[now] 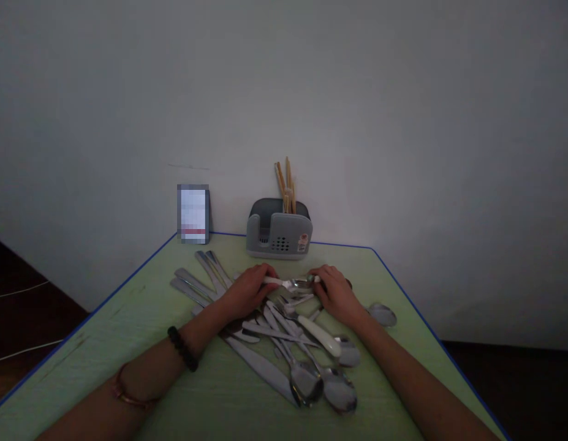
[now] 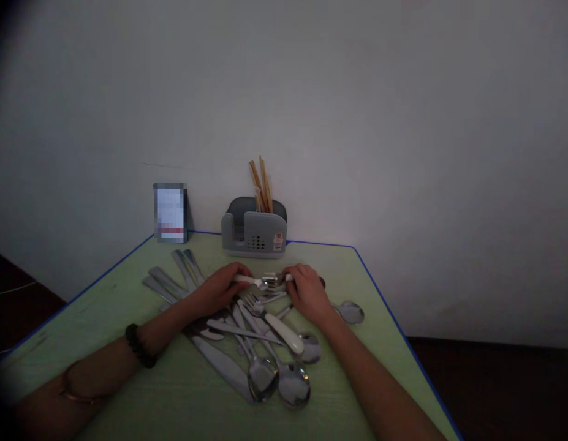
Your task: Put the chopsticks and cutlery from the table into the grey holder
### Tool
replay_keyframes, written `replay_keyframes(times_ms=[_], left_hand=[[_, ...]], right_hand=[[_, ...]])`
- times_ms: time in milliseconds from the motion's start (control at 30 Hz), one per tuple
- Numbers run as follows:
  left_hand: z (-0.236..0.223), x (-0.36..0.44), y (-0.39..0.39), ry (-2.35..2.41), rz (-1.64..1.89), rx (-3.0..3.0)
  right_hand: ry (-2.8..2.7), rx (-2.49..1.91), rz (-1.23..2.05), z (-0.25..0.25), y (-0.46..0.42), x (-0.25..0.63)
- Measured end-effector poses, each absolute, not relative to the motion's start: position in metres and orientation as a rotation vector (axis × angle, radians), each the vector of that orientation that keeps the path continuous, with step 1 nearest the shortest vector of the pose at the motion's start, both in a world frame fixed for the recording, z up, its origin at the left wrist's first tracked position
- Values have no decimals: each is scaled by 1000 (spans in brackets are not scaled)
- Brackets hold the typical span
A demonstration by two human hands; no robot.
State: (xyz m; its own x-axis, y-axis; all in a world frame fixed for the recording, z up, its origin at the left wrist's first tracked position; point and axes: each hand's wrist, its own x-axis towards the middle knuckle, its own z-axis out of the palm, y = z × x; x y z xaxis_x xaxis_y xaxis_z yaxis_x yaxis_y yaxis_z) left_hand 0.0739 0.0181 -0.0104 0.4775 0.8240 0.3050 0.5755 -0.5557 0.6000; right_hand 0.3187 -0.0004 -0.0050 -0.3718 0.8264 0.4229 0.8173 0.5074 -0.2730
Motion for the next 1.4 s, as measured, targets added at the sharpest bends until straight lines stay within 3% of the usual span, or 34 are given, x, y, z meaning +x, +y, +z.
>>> replay_keyframes(times_ms=[967,1400], left_hand=[[-2,77,15,1332,1009,2204],[-3,75,17,1353,994,2243]], right_hand=[[-2006,-1433,312,0,-5,315],[-2139,-1340,123,-6,-1,318]])
